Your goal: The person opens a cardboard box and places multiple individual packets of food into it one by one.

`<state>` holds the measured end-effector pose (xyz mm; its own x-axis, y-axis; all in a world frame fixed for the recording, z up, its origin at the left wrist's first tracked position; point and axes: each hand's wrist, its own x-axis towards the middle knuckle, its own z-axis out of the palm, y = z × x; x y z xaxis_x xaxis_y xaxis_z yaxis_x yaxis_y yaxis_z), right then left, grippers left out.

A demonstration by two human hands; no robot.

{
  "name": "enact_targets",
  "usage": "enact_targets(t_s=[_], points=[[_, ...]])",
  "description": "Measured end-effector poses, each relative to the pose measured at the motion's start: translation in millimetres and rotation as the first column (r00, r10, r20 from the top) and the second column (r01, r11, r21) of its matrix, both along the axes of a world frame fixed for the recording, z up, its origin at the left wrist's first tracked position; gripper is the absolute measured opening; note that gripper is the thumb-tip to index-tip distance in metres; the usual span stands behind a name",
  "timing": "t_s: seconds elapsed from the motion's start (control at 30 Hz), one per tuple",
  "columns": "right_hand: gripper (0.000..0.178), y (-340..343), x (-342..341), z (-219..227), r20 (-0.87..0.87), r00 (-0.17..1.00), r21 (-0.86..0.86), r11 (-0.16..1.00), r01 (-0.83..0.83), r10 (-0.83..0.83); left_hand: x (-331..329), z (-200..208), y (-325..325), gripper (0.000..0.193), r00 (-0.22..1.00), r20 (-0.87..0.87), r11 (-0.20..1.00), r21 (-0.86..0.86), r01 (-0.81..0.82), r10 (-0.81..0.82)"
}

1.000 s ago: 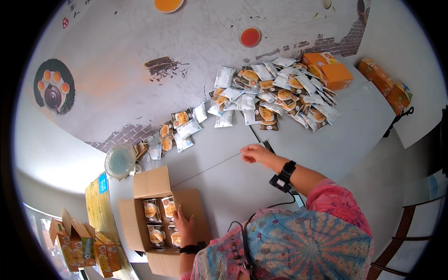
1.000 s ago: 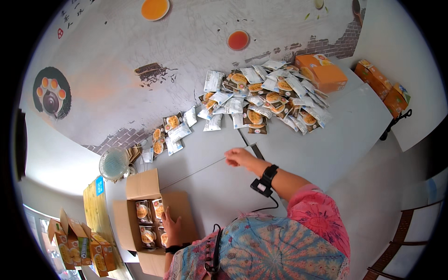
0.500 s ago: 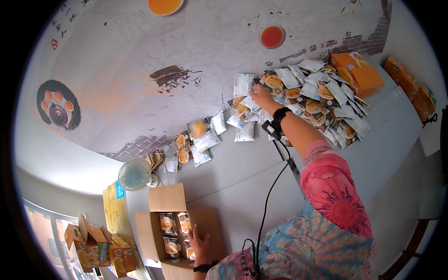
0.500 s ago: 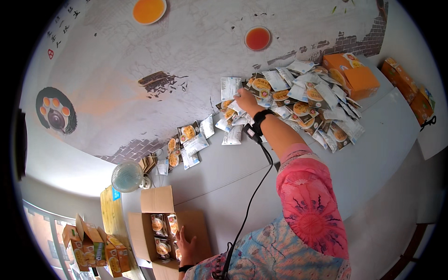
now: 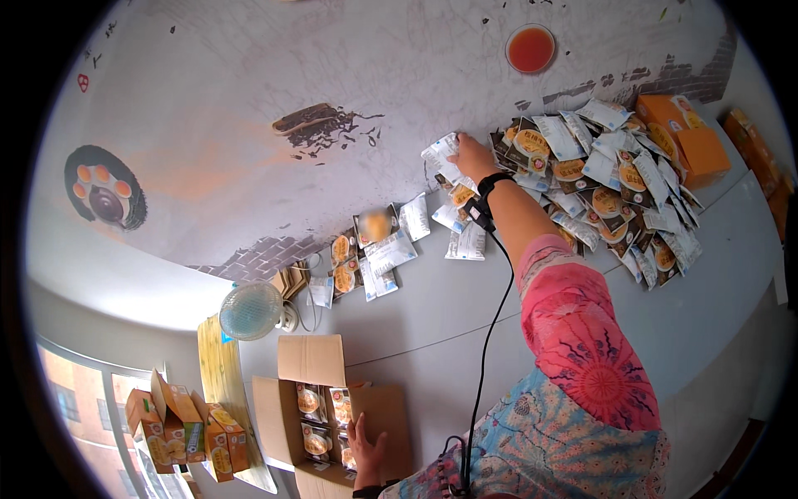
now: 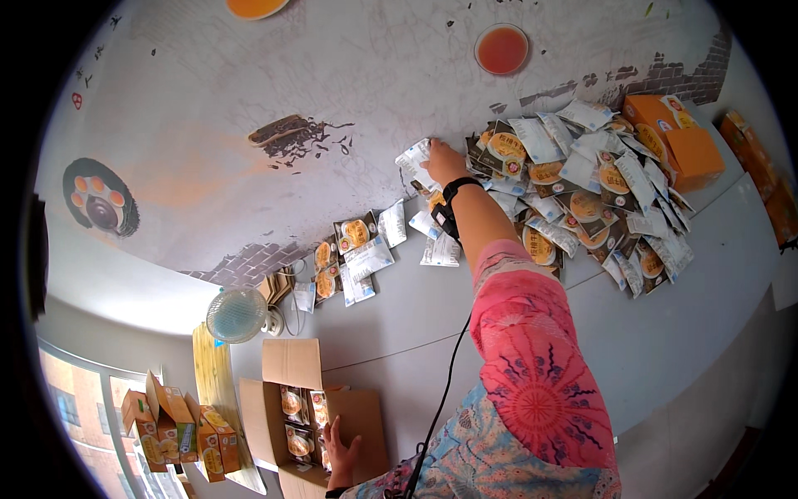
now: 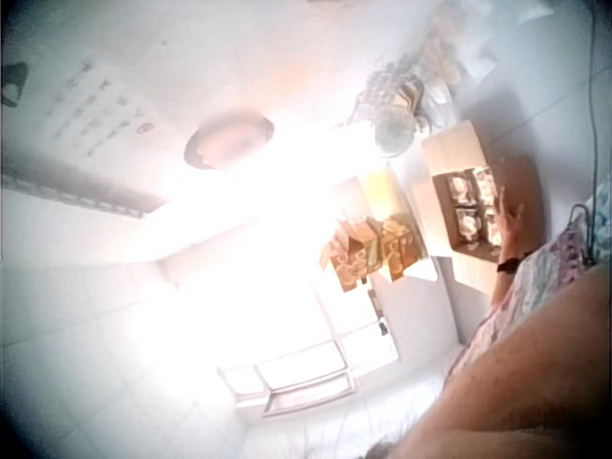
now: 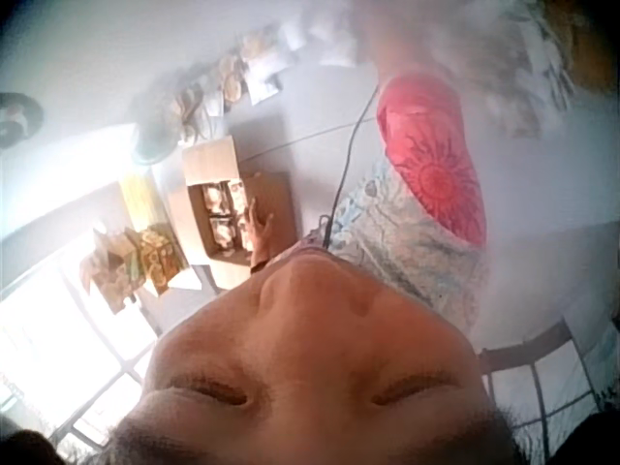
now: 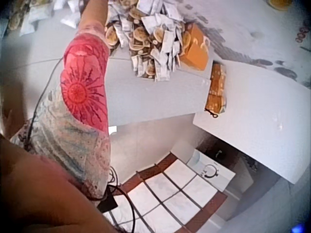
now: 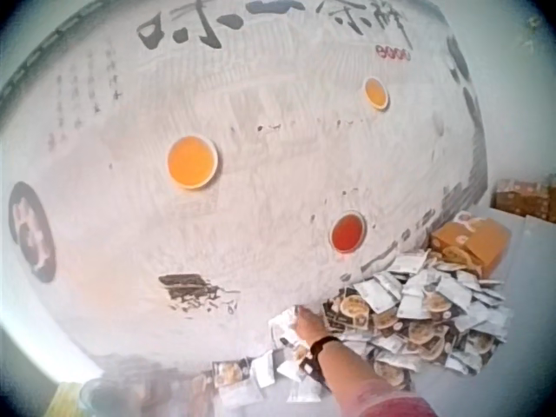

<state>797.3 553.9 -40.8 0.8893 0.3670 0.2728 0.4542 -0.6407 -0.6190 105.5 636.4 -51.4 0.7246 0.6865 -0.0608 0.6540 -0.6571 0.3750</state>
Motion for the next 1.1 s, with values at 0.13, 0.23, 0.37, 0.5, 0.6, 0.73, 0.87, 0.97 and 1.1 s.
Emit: enact_targets(t_s=[0.13,0.23,0.37,0.5,0.6,0.73,0.87,0.97,1.1], points=[[0.049,6,-4,-1,-0.045,0.999,0.081,0.997,0.003,0.000,-1,2,0,0.078,0.999,-0.014,0.998,-0.055,-0.035,0.035],[0.043,4,-13,1,0.036,0.999,0.066,0.998,-0.018,0.016,-1,2,-2,0.078,0.999,-0.025,0.998,-0.046,-0.032,0.031],[0.031,-4,-35,5,0.027,0.994,0.010,0.994,-0.106,0.106,-1,4,-5,0.078,1.000,-0.013,0.999,-0.044,-0.027,0.027],[0.020,-25,-58,-6,0.213,0.946,0.075,0.961,-0.266,0.245,3,9,-4,0.078,1.000,0.009,0.998,-0.065,-0.011,0.012],[0.021,-41,-94,-1,0.163,0.939,0.093,0.943,-0.319,0.301,-3,9,-5,0.077,1.000,0.027,0.998,-0.063,-0.011,0.013],[0.024,-78,-150,9,0.214,0.925,0.125,0.930,-0.345,0.315,-2,12,-6,0.073,0.997,0.082,0.996,-0.090,-0.004,0.011],[0.023,-117,-212,12,-0.028,0.896,0.123,0.891,-0.437,0.444,-9,9,-1,0.067,0.982,0.187,0.994,-0.103,0.036,-0.016],[0.023,-146,-271,14,-0.154,0.852,0.286,0.848,-0.447,0.501,-18,-4,10,0.059,0.965,0.263,0.988,-0.150,0.039,0.002],[0.025,-179,-346,25,-0.310,0.797,0.288,0.851,-0.440,0.518,-17,-3,8,0.050,0.930,0.361,0.996,-0.033,0.088,-0.071]])
